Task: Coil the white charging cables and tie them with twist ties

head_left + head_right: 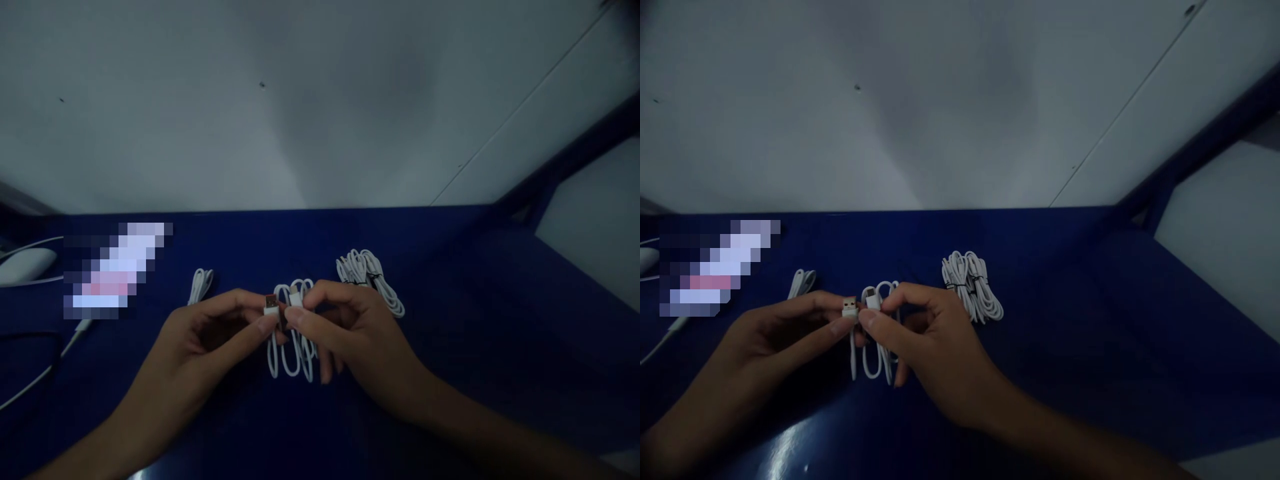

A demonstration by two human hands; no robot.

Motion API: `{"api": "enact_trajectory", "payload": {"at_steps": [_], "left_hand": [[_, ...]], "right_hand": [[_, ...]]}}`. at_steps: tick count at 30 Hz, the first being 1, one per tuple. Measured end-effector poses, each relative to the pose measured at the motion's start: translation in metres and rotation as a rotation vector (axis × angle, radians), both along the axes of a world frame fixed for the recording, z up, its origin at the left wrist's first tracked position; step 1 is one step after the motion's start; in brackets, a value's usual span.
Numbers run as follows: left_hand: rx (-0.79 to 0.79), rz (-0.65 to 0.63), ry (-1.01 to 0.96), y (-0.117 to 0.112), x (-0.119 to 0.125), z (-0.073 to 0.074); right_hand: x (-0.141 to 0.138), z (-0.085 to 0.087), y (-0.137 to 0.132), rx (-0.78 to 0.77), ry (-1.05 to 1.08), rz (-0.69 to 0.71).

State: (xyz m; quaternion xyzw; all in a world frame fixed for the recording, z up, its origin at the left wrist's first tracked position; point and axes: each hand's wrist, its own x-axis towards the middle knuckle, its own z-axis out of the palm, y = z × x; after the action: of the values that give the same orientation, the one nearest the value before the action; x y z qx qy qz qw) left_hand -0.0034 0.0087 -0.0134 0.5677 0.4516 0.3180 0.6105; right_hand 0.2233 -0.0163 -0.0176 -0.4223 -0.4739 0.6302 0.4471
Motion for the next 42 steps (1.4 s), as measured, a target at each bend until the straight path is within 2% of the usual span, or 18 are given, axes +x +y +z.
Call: {"api": "enact_trajectory", "payload": {"at_steps": [9,16,22,30,38,42], "left_hand": [[-0.088,-0.048,-0.061,0.006,0.000,-0.009],[-0.138,-0.081,-0.076,0.007,0.003,-0.008],[-0.133,-0.074,-0.090,0.006,0.004,-0.006],[-0.141,-0.062,-0.114,0.007,0.000,-0.014],[-0.171,-0.054,-0.107,0.010,0.002,-0.009],[-0.150,-0.059,-0.091,0.009,0.001,-0.011]], "right_hand": [[0.000,-0.003,0.000,-0.019,-0.028,0.044],[-0.001,-0.006,0.000,-0.056,-0.029,0.039],[-0.001,-0.007,0.001,-0.039,-0.022,0.046],[-0.002,-0.003,-0.001,-0.037,-0.056,0.023],[0.000,-0.007,0.000,-0.021,-0.053,0.035],[-0.001,-0.006,0.000,-0.023,-0.050,0.033]]}}
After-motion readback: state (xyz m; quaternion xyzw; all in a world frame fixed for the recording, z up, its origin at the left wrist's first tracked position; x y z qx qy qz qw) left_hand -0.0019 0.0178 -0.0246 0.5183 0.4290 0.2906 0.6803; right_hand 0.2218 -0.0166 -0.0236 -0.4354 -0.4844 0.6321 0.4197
